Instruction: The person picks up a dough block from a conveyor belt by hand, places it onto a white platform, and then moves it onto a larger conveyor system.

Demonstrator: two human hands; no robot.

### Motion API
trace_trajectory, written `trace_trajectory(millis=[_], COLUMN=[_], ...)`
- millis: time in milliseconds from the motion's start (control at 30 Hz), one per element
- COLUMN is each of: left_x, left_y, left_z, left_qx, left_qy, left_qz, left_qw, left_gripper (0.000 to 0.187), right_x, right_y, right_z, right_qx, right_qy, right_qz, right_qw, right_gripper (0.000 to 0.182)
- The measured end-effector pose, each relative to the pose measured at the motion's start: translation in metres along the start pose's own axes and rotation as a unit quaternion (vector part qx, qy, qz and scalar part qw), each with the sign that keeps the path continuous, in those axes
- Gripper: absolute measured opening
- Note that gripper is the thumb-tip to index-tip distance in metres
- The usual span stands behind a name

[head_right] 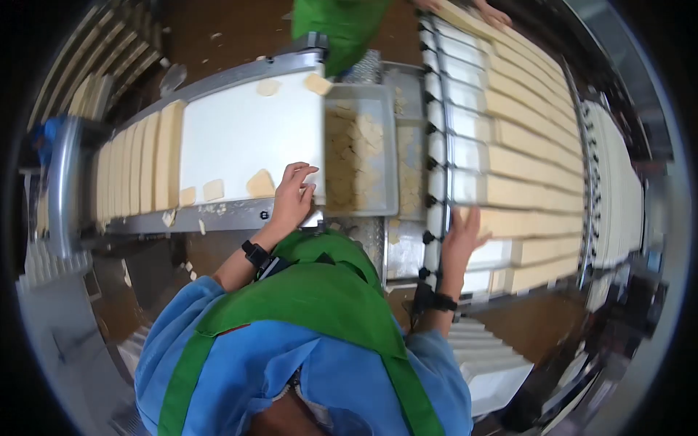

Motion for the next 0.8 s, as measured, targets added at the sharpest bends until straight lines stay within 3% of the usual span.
trace_trajectory(millis=[33,67,133,167,267,300,433,567,700,800], left_x=[0.023,0.047,0.097,0.143,0.201,0.217,0.277,0.313,0.329,0.329], left_y=[-0.002,-0.011,-0.031,-0.073,-0.154,-0.178,-0.242,-0.278,-0.268,-0.272], left_z=[-0.004,-0.011,-0.030,-0.057,-0.109,-0.123,-0.144,-0.131,-0.120,-0.120], left_qx=[-0.015,-0.008,0.016,0.096,0.251,0.316,0.415,0.343,0.374,0.383], left_qy=[0.043,0.091,0.212,0.350,0.470,0.471,0.463,0.449,0.420,0.412], left_qz=[-0.018,-0.010,0.039,0.075,0.172,0.190,0.208,0.186,0.170,0.145], left_qw=[0.999,0.996,0.976,0.929,0.828,0.801,0.755,0.804,0.810,0.814], left_gripper=[0.037,0.033,0.035,0.045,0.061,0.073,0.089,0.093,0.089,0.087], right_x=[-0.016,-0.025,-0.004,-0.005,0.008,0.004,-0.041,-0.097,-0.135,-0.148], right_y=[0.015,0.018,-0.036,-0.125,-0.285,-0.337,-0.546,-0.715,-0.833,-0.884], right_z=[0.000,0.006,0.039,0.085,0.118,0.120,0.136,0.151,0.165,0.169], right_qx=[0.004,0.019,0.068,0.152,0.327,0.384,0.507,0.558,0.522,0.511], right_qy=[0.044,0.091,0.161,0.142,0.061,0.072,-0.057,-0.104,-0.131,-0.124], right_qz=[0.056,0.027,0.051,0.119,0.219,0.273,0.307,0.321,0.273,0.204], right_qw=[0.997,0.995,0.983,0.971,0.917,0.879,0.804,0.758,0.797,0.826], right_gripper=[0.056,0.056,0.053,0.052,0.050,0.048,0.044,0.053,0.059,0.063])
Point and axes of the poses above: each hand's wrist, its own z-axis towards the middle knuckle, its own x-axis out of the back of the hand, y = z × x, the point moved 7 cm from there along z, towards the middle knuckle, and after that the axes turned 3 degrees about -y, right-handed, at the moved point
